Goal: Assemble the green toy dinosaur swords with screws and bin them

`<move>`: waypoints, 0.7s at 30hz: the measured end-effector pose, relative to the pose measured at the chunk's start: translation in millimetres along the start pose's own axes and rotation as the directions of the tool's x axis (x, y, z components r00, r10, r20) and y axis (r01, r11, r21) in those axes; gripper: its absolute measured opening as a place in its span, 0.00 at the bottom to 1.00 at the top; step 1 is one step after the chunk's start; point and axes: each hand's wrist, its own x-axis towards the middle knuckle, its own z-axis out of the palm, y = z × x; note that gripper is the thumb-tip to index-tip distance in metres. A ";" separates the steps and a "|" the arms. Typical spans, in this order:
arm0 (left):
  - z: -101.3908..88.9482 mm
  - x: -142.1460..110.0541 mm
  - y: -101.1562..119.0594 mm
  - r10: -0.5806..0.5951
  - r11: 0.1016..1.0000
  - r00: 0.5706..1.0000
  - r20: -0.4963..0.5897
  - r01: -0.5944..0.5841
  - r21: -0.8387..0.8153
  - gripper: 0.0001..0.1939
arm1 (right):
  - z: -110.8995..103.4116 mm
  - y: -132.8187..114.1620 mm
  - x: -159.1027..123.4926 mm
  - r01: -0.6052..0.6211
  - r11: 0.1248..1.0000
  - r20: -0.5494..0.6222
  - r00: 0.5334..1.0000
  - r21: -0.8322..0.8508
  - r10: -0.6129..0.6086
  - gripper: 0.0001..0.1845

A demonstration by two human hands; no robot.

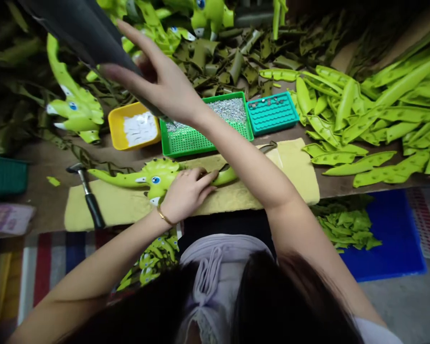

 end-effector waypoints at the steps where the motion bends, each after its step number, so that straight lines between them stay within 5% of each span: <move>1: 2.2 -4.3 -6.4 -0.008 1.000 0.999 -0.042 0.008 0.017 0.20 | 5.9 1.0 -2.2 0.030 0.999 -0.033 0.999 0.016 -0.030 0.24; 4: 11.0 -10.4 -23.1 -0.013 1.000 0.988 -0.155 0.014 0.008 0.19 | 6.8 6.4 -17.1 0.101 0.988 -0.159 0.984 0.119 -0.081 0.23; 10: 19.2 -5.8 -27.7 -0.087 0.990 0.958 -0.273 0.053 -0.128 0.18 | 1.0 39.4 -19.1 -0.038 0.992 -0.450 0.889 0.118 0.087 0.20; 16: 19.2 -5.3 -28.0 -0.081 0.986 0.950 -0.301 0.033 -0.162 0.17 | 11.4 79.3 -16.6 -0.115 0.986 -0.522 0.852 -0.118 0.037 0.38; 21: 19.7 -5.2 -28.4 -0.089 0.984 0.951 -0.295 0.038 -0.173 0.18 | 12.2 93.2 -19.9 -0.067 0.998 -0.585 0.809 0.017 0.064 0.35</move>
